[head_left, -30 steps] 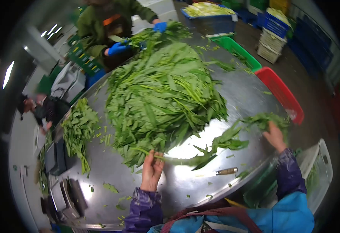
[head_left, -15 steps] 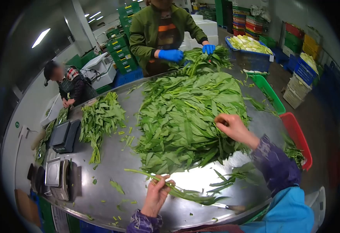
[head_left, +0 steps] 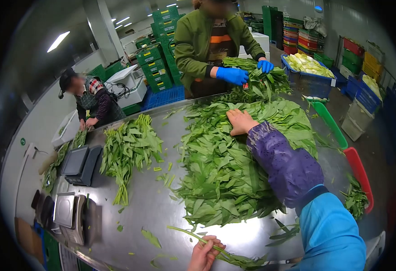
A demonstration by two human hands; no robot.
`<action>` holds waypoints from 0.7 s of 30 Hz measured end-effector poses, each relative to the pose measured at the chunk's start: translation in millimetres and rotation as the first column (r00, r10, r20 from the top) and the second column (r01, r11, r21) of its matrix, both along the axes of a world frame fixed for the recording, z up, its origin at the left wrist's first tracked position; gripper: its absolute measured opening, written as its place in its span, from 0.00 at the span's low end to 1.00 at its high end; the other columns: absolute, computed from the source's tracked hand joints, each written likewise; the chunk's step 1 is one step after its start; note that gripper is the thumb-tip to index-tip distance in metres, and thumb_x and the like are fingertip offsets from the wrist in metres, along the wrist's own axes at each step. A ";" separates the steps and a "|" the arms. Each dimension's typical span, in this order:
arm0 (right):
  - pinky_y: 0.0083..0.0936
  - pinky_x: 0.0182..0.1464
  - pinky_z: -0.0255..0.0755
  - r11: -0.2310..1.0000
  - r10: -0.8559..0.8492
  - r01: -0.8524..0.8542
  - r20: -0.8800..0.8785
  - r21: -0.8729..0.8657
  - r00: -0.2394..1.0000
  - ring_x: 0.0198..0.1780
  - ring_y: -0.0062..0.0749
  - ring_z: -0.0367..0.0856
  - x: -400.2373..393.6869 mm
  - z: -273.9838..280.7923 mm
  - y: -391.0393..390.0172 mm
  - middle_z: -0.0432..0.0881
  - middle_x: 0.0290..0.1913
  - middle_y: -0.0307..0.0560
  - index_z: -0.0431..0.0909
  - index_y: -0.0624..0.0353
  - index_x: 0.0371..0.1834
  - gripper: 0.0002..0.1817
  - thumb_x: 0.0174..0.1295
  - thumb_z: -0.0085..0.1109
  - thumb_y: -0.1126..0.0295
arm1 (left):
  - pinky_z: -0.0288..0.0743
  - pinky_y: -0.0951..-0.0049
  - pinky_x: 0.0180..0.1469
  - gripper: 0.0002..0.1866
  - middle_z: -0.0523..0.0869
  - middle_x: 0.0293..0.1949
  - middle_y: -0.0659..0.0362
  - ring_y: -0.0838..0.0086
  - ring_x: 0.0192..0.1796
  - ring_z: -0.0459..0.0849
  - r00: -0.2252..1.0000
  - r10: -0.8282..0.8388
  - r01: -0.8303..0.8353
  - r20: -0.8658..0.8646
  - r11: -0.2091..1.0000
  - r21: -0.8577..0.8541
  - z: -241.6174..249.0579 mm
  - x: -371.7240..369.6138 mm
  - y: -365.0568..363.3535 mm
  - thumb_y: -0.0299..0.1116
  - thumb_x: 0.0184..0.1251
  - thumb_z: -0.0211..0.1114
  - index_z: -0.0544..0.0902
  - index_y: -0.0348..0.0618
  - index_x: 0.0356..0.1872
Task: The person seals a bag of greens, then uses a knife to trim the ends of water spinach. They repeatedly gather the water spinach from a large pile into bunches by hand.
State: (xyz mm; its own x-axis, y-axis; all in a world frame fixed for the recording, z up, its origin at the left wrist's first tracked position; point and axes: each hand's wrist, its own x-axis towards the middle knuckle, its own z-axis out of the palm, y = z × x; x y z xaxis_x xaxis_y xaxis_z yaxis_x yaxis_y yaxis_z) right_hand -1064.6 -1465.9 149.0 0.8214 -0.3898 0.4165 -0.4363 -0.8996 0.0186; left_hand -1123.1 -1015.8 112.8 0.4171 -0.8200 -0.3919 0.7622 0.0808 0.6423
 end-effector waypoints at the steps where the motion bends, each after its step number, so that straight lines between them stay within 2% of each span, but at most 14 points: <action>1: 0.53 0.54 0.58 0.999 0.017 -0.017 0.026 0.032 1.000 0.54 0.43 0.69 3.1 -7.3 -8.5 0.74 0.45 0.48 0.71 0.62 0.46 0.32 0.35 0.66 0.57 | 0.73 0.64 0.48 0.06 0.77 0.34 0.61 0.72 0.37 0.77 1.000 -0.011 0.011 -0.013 1.000 0.012 -5.5 2.9 0.5 0.31 0.66 0.56 0.73 0.43 0.41; 2: 0.53 0.54 0.58 0.999 0.015 -0.016 0.018 0.031 1.000 0.54 0.43 0.69 4.1 1.6 -8.0 0.74 0.45 0.48 0.71 0.62 0.46 0.32 0.35 0.66 0.57 | 0.73 0.64 0.48 0.06 0.77 0.34 0.61 0.72 0.37 0.77 1.000 -0.012 0.013 -0.021 1.000 0.011 -8.4 4.7 0.2 0.31 0.66 0.56 0.73 0.43 0.41; 4: 0.50 0.56 0.57 0.995 -0.003 0.036 -0.324 0.096 0.946 0.56 0.42 0.68 0.4 36.4 2.6 0.74 0.47 0.50 0.71 0.60 0.47 0.32 0.37 0.65 0.56 | 0.73 0.65 0.48 0.06 0.77 0.33 0.60 0.72 0.37 0.77 0.999 -0.034 0.034 -0.033 0.999 0.006 -11.9 7.6 -1.6 0.32 0.66 0.56 0.73 0.43 0.41; 5: 0.49 0.56 0.57 0.996 0.015 0.019 -0.356 0.092 0.934 0.56 0.43 0.68 -0.3 38.6 1.1 0.74 0.47 0.51 0.72 0.59 0.46 0.31 0.37 0.65 0.56 | 0.73 0.65 0.48 0.06 0.77 0.33 0.60 0.72 0.37 0.77 0.999 -0.035 0.036 -0.039 0.999 0.004 -14.5 8.3 -2.4 0.32 0.66 0.56 0.73 0.43 0.41; 9: 0.49 0.53 0.58 0.999 0.025 -0.012 -0.312 0.043 0.950 0.53 0.44 0.70 -5.9 27.0 -7.4 0.75 0.45 0.50 0.72 0.59 0.43 0.29 0.36 0.65 0.56 | 0.73 0.66 0.47 0.08 0.77 0.34 0.61 0.73 0.37 0.77 0.998 -0.028 0.030 -0.053 0.999 0.042 -21.4 5.1 -4.2 0.33 0.66 0.56 0.73 0.43 0.41; 12: 0.49 0.53 0.59 0.998 0.061 -0.063 -0.204 -0.002 0.977 0.53 0.44 0.70 -2.6 22.8 -6.9 0.75 0.44 0.49 0.71 0.59 0.45 0.31 0.36 0.66 0.55 | 0.73 0.67 0.46 0.09 0.77 0.34 0.60 0.73 0.37 0.77 0.997 -0.051 0.054 -0.056 0.997 0.059 -25.4 1.5 -3.1 0.34 0.65 0.57 0.73 0.42 0.41; 14: 0.51 0.54 0.58 0.991 0.055 -0.014 -0.302 0.135 0.952 0.54 0.45 0.69 0.6 30.4 -7.8 0.73 0.46 0.51 0.70 0.60 0.47 0.34 0.35 0.66 0.53 | 0.73 0.67 0.46 0.10 0.77 0.35 0.60 0.73 0.37 0.76 0.996 -0.068 0.072 -0.061 0.995 0.065 -26.0 -1.6 -3.7 0.35 0.65 0.57 0.73 0.42 0.42; 18: 0.48 0.55 0.58 0.997 0.004 0.029 -0.421 0.072 0.907 0.54 0.42 0.69 3.9 41.6 -1.0 0.74 0.45 0.49 0.74 0.56 0.48 0.33 0.36 0.67 0.51 | 0.73 0.67 0.46 0.10 0.78 0.34 0.60 0.73 0.38 0.77 0.998 -0.019 0.026 -0.064 0.994 0.109 -23.5 -4.3 -6.2 0.35 0.65 0.58 0.73 0.42 0.42; 19: 0.47 0.56 0.58 0.999 -0.015 -0.001 -0.432 -0.038 0.902 0.55 0.41 0.69 4.7 42.6 1.3 0.75 0.44 0.48 0.76 0.54 0.47 0.32 0.37 0.67 0.51 | 0.73 0.67 0.46 0.10 0.78 0.34 0.60 0.72 0.38 0.78 0.998 -0.006 0.015 -0.067 0.992 0.127 -22.5 -4.0 -6.4 0.35 0.65 0.58 0.73 0.42 0.41; 21: 0.47 0.56 0.57 1.000 -0.004 0.011 -0.446 0.013 0.895 0.55 0.41 0.69 6.8 41.8 -0.2 0.74 0.45 0.49 0.75 0.55 0.48 0.33 0.37 0.67 0.51 | 0.74 0.67 0.46 0.10 0.78 0.34 0.60 0.72 0.38 0.78 0.998 0.006 0.004 -0.068 0.989 0.145 -20.1 -5.1 -7.5 0.35 0.65 0.58 0.73 0.41 0.41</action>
